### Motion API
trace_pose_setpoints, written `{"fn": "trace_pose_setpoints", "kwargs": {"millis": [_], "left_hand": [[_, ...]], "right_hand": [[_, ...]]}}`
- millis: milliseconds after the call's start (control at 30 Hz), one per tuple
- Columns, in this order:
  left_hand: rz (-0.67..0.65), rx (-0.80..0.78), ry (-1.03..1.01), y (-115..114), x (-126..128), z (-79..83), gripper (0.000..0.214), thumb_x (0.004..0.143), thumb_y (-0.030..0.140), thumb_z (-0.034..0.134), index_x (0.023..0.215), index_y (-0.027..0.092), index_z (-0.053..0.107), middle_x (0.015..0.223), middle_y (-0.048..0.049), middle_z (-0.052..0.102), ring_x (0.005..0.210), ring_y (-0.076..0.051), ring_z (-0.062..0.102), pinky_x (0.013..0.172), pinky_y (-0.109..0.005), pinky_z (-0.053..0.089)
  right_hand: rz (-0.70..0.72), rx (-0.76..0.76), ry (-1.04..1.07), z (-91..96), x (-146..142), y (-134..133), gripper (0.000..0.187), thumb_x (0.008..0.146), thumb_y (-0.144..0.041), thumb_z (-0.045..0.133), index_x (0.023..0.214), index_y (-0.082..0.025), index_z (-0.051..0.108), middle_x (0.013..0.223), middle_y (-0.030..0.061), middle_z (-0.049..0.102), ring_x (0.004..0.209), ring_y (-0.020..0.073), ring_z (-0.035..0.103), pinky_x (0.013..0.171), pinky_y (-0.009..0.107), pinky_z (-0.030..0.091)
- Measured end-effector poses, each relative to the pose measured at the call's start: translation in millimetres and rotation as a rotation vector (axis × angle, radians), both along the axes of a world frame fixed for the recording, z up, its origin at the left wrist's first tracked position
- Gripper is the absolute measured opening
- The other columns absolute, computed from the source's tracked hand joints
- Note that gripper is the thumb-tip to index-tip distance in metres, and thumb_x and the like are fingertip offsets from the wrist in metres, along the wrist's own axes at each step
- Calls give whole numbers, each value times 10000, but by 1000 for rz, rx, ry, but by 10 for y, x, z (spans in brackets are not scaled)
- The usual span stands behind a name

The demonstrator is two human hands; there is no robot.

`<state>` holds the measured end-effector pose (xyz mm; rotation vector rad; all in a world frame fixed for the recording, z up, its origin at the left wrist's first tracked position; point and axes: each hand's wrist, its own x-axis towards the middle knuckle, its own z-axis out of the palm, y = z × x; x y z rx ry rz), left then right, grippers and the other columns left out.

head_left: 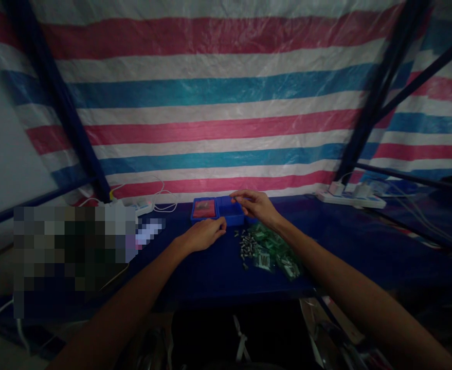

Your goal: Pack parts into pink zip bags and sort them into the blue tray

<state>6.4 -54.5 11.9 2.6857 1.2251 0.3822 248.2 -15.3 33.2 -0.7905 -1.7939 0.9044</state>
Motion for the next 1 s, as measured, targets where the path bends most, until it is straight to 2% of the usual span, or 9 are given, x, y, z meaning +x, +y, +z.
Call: {"fn": "trace_pose_setpoints", "kwargs": {"millis": [67,200,300,433,533,700,867,1000], "left_hand": [[-6,1,-3,5,-4,-2,98,1050,271,506,1097,228,580,922,-23,678,815,-191,638,705,-284,395],[-2,-4,-4,2,-7,2,103,1050,275,502,1093,226,581,914,-25,679,810,-190,632,702,-281,393],[2,-8,0,1,-8,-2,104,1050,284,508,1094,227,584,929,-27,689,813,-190,630,706,-281,391],[2,-7,2,12,-4,-15,109,1052,290,512,1110,229,580,932,-25,695,817,-190,636,712,-282,388],[4,-13,-1,4,3,-6,112,1055,292,505,1107,228,580,931,-25,697,815,-190,640,699,-278,384],[13,-25,1,-14,6,18,115,1052,297,502,1100,229,582,942,-27,699,821,-195,650,693,-280,400],[11,-12,3,16,-12,-11,120,1057,310,494,1107,231,570,930,-23,688,819,-191,646,701,-281,406],[6,-11,6,19,-10,-14,121,1062,307,491,1113,229,569,912,-18,684,800,-188,634,705,-283,398]], "right_hand": [[-88,151,-79,-24,9,23,234,978,-410,649,1139,-265,735,893,48,721,548,132,523,503,291,410],[-207,431,-227,-60,5,18,146,949,-369,709,1062,-277,711,1005,67,718,782,208,619,729,368,512],[-214,467,-277,-74,-12,-12,134,967,-368,695,1076,-290,691,1030,66,707,820,215,608,793,387,513],[-204,464,-243,-61,-20,-24,136,968,-374,695,1074,-290,704,1001,54,697,811,205,599,774,372,499],[-175,386,-136,-35,-18,-7,185,955,-385,697,1108,-285,728,994,51,700,775,189,597,696,341,487],[-3,53,89,0,-18,1,298,929,-426,703,1194,-289,708,1048,55,746,570,117,516,497,267,383],[58,-146,198,36,-4,-15,266,919,-408,715,1149,-280,748,1094,70,746,545,89,423,454,244,304],[134,-211,237,54,13,-10,293,903,-448,733,1105,-238,756,1040,66,710,547,78,353,429,235,262]]}}
